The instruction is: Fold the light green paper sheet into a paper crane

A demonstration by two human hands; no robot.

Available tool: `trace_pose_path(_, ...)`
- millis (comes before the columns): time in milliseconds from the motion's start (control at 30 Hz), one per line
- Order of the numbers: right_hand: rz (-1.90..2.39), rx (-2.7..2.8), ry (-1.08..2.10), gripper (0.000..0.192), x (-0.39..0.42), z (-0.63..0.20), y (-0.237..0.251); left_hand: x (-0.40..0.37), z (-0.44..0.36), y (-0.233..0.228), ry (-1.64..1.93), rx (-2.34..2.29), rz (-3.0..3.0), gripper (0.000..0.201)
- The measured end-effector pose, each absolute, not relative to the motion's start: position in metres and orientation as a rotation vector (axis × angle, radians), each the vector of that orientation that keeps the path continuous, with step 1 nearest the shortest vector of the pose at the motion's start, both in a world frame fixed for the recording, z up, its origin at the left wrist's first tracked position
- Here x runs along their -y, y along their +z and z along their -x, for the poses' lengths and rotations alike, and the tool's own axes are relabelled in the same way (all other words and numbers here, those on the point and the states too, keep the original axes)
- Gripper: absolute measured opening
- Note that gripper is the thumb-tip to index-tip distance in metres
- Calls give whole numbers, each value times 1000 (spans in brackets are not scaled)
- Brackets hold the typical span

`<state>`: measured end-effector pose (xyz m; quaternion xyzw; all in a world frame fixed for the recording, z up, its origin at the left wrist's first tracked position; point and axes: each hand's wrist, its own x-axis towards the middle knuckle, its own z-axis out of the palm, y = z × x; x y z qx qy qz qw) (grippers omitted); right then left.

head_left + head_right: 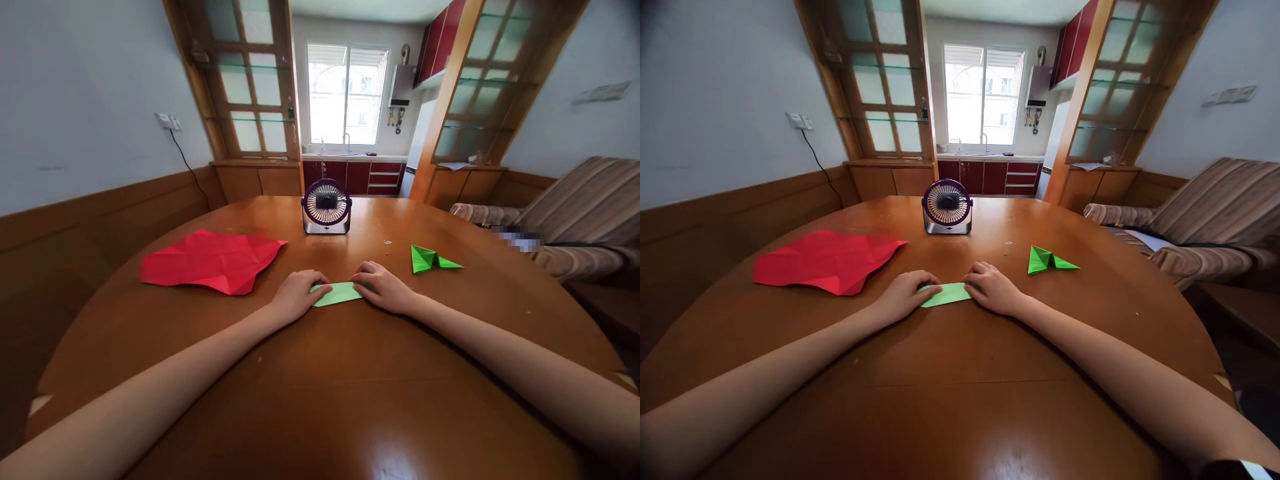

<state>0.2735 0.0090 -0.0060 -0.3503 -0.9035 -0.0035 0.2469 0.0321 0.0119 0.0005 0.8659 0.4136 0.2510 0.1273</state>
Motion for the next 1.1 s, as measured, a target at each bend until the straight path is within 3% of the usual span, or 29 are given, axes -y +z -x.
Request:
trace_pose_path(200, 922, 2451, -22, 17, -6, -273, -6, -2, -36, 1, 624, -1222, -2871, 27)
trace_pose_path(500, 796, 2443, -325, 21, 2, -275, -6, 1, -33, -4, 808, -1113, -3062, 22)
trace_pose_path(767, 703, 2481, -501, 24, 3, -274, -4, 4, -36, -1, 844, -988, -2997, 13)
trace_pose_path(1100, 641, 2360, -411, 22, 6, -281, -5, 1, -26, 3, 1045, -1114, -2743, 19)
